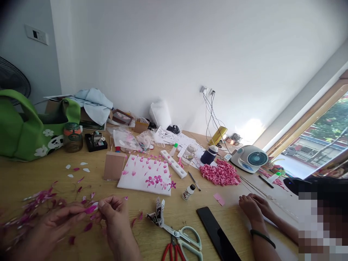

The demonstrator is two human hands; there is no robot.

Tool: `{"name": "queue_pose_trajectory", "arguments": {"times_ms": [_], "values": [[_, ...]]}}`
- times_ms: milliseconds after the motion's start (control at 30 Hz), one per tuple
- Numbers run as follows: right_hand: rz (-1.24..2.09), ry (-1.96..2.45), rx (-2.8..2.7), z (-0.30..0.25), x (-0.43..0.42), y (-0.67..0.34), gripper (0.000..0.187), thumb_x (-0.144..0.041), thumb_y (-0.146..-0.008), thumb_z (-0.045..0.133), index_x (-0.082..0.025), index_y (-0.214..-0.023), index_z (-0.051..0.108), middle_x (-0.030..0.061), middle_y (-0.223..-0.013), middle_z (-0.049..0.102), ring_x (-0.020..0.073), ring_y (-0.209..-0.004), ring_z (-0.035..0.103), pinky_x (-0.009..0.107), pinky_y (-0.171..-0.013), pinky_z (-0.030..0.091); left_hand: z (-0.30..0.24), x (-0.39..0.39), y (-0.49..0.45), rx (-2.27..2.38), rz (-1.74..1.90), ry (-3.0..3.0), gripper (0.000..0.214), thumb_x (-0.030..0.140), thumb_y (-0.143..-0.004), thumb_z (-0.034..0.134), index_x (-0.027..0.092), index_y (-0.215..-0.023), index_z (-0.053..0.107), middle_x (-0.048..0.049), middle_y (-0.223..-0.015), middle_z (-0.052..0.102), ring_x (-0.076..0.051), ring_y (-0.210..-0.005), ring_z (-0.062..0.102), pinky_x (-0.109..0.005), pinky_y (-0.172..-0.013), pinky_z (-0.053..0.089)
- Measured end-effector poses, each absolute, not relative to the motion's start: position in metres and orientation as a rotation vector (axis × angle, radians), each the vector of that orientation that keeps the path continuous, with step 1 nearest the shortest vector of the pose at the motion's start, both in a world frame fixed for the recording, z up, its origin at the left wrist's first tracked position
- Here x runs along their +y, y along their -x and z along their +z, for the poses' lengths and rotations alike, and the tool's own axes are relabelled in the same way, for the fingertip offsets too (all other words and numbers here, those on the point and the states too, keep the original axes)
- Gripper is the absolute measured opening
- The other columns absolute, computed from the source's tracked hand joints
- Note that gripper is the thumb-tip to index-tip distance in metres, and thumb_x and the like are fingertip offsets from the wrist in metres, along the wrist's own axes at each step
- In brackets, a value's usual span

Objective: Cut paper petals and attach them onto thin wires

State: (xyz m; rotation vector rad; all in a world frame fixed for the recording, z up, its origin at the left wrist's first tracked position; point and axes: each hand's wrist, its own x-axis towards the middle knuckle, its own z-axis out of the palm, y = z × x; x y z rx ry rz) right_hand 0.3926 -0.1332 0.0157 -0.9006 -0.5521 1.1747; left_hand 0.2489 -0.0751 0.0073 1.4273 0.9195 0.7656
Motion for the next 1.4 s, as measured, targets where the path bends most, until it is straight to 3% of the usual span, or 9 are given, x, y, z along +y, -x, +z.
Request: {"name": "queue_pose_trajectory", "arguments": {"times_ms": [167,400,833,1200,1400], "values": [[1.137,0.933,-0.580,0.014,-0.133,-0.393,0.032,-0.039,-0.060,0.078,-0.014,-0.061,0.057,-0.0021,-0.046,0.056,0.0061,-0.039,0.044,0.018,-0.044,0.031,0.006,-0.068,-0.253,0.783,0.762,-1.413,0.018,0.042,-0.067,0.070,0.026,-0.073,0.073,0.0026,-0.077,0.073,-0.022,-0.080,0.063,-0.027,-0.075,0.050],[1.038,1.009,-0.678,0.011,-0.133,-0.396,0.031,-0.039,-0.065,0.075,-0.013,-0.062,0.059,-0.0018,-0.048,0.056,0.0068,-0.042,0.044,0.020,-0.048,0.031,0.017,-0.074,-0.252,0.767,0.797,-1.397,0.022,0.040,-0.063,0.072,0.017,-0.066,0.071,-0.0033,-0.069,0.068,-0.020,-0.071,0.060,-0.027,-0.068,0.048],[0.876,1.182,-0.793,0.012,-0.136,-0.397,0.032,-0.042,-0.071,0.072,-0.014,-0.063,0.059,-0.0031,-0.050,0.053,0.0080,-0.047,0.043,0.020,-0.050,0.032,0.014,-0.079,-0.255,0.678,0.872,-1.306,0.024,0.039,-0.067,0.071,0.015,-0.067,0.068,-0.0019,-0.065,0.066,-0.016,-0.064,0.058,-0.027,-0.064,0.045],[0.933,1.153,-0.837,0.013,-0.136,-0.388,0.032,-0.043,-0.069,0.071,-0.014,-0.062,0.061,-0.0008,-0.050,0.057,0.0095,-0.046,0.048,0.022,-0.050,0.036,0.011,-0.079,-0.255,0.696,1.001,-1.348,0.014,0.031,-0.070,0.069,0.017,-0.069,0.070,-0.0011,-0.068,0.063,-0.016,-0.068,0.057,-0.026,-0.066,0.045],[0.932,1.158,-0.801,0.015,-0.135,-0.383,0.032,-0.043,-0.066,0.072,-0.014,-0.061,0.059,-0.0008,-0.048,0.057,0.0094,-0.044,0.049,0.021,-0.048,0.036,0.017,-0.079,-0.254,0.726,1.085,-1.360,0.009,0.027,-0.066,0.070,0.018,-0.064,0.071,-0.0033,-0.084,0.064,-0.021,-0.088,0.058,-0.028,-0.080,0.046]]}}
